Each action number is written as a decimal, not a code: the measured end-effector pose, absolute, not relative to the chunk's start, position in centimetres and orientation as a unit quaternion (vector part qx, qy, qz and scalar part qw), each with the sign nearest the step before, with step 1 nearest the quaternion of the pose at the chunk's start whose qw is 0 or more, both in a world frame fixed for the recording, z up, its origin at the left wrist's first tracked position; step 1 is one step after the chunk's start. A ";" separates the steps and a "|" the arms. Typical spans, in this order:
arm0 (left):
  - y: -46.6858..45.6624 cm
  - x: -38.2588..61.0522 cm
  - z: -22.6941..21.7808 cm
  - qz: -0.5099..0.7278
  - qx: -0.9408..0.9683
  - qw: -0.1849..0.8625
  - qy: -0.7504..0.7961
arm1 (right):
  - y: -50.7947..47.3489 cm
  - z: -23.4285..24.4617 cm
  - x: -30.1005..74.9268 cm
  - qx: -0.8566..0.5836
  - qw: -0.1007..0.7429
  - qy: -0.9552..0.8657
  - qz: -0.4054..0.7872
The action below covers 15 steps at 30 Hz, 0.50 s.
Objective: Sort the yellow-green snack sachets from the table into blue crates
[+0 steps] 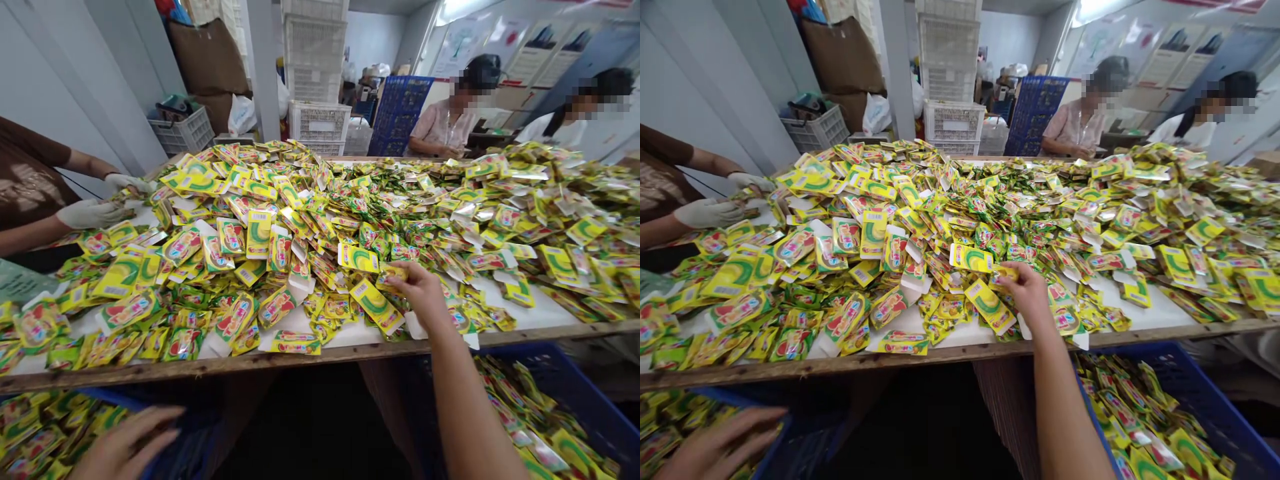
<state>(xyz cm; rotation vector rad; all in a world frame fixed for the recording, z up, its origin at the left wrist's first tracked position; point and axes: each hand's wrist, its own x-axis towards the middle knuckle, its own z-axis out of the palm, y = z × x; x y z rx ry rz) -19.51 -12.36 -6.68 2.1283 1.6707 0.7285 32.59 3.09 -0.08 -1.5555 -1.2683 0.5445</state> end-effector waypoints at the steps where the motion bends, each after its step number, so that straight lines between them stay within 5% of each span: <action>1: -10.7 -16.2 -5.0 0.267 0.774 0.157 0.552 | 4.2 0.0 34.0 -0.680 0.454 -0.539 0.201; 4: -5.5 -6.8 -0.3 0.257 0.840 0.142 0.457 | 6.9 -0.4 36.0 -0.753 0.304 -0.578 0.085; 7: -1.9 -1.5 1.3 0.174 0.884 0.151 0.407 | 7.3 -1.6 35.9 -0.746 0.258 -0.613 -0.011; 12: -0.7 -1.4 -0.4 0.150 0.889 0.205 0.381 | 4.3 -2.9 34.9 -0.718 0.296 -0.629 -0.020; 15: -1.5 -2.6 -0.7 0.194 0.886 0.104 0.407 | 2.3 -1.6 33.3 -0.717 0.436 -0.544 -0.004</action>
